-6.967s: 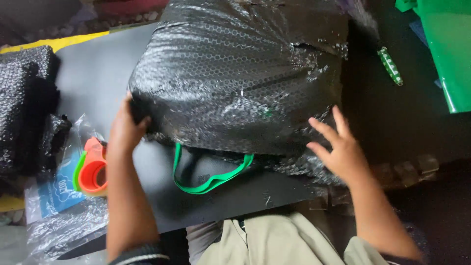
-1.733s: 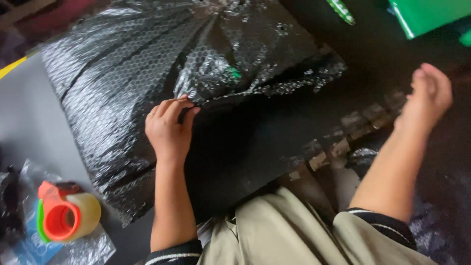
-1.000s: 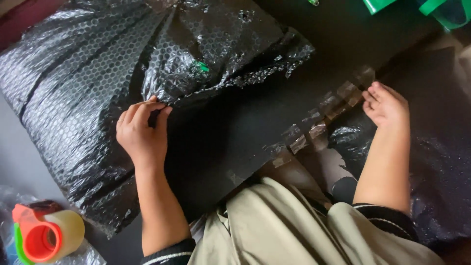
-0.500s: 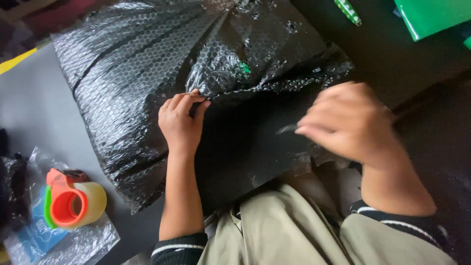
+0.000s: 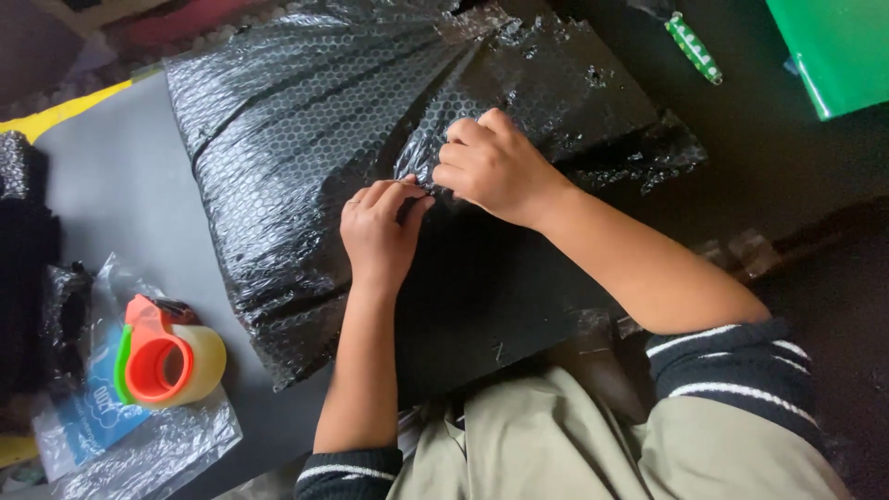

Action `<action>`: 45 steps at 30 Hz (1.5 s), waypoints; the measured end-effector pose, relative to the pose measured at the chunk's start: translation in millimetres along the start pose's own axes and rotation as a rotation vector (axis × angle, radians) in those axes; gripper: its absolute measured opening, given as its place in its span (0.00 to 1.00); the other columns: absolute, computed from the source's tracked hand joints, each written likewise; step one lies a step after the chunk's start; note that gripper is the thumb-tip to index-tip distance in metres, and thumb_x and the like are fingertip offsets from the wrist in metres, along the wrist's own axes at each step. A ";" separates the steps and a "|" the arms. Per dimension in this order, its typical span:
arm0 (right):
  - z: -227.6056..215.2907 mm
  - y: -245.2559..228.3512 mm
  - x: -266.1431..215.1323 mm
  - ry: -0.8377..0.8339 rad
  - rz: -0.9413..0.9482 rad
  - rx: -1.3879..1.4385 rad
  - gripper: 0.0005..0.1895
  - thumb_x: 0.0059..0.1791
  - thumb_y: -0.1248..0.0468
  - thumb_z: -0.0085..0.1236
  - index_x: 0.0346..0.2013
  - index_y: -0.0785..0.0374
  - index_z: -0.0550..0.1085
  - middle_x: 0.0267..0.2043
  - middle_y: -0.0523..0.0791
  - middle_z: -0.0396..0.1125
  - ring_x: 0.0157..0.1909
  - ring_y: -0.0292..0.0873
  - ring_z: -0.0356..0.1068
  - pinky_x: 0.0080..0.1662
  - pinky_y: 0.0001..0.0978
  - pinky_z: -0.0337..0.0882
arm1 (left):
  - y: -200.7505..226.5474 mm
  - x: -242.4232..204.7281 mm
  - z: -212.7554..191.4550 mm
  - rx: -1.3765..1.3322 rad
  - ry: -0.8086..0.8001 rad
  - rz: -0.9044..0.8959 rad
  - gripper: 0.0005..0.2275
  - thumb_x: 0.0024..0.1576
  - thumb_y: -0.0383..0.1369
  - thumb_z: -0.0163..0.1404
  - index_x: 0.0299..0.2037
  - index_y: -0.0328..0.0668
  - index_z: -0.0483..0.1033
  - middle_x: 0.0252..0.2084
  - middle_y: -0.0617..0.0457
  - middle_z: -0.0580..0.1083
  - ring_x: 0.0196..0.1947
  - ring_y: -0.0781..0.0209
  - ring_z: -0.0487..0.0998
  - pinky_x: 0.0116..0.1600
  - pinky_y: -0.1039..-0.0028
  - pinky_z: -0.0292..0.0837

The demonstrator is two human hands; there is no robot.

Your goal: The person wraps a rectangular object with black bubble wrap, folds and tucks the edges, and secures the package with clear tape. They then use a green-handled brush to sweep the wrapped surface.

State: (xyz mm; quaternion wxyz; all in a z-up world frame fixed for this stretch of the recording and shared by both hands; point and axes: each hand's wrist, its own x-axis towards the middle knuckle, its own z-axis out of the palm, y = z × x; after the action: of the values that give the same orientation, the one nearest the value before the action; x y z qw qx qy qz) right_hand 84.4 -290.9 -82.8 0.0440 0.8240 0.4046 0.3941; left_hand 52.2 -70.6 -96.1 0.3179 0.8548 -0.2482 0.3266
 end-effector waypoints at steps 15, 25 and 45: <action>15.6 -47.5 -38.8 0.344 0.166 0.041 0.11 0.57 0.63 0.53 0.52 0.58 0.79 0.53 0.45 0.73 0.52 0.44 0.74 0.48 0.34 0.70 | -1.5 0.3 -0.6 -0.006 -0.049 -0.024 0.07 0.53 0.36 0.66 0.35 0.53 0.80 0.36 0.62 0.79 0.39 0.54 0.82 0.44 0.66 0.71; 4.5 -59.8 -8.6 0.167 0.326 -0.020 0.14 0.54 0.64 0.47 0.49 0.52 0.78 0.45 0.40 0.70 0.48 0.40 0.72 0.50 0.35 0.66 | 2.2 -6.2 -3.3 0.050 -0.024 0.027 0.08 0.53 0.37 0.66 0.37 0.54 0.80 0.39 0.61 0.79 0.41 0.54 0.81 0.48 0.65 0.72; -19.8 -159.1 46.8 0.405 0.024 0.678 0.11 0.53 0.60 0.56 0.45 0.62 0.80 0.45 0.48 0.75 0.47 0.51 0.75 0.49 0.44 0.73 | -62.4 -196.1 -136.9 -0.342 0.343 -0.823 0.15 0.70 0.39 0.41 0.59 0.36 0.67 0.49 0.45 0.68 0.49 0.59 0.69 0.57 0.69 0.65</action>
State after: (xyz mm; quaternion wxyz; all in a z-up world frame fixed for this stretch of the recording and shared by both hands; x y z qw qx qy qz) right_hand -12.8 -156.5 -102.8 -0.3160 0.7020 0.5028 0.3931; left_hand -93.3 110.5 -180.3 0.5932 0.7514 0.1168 0.2643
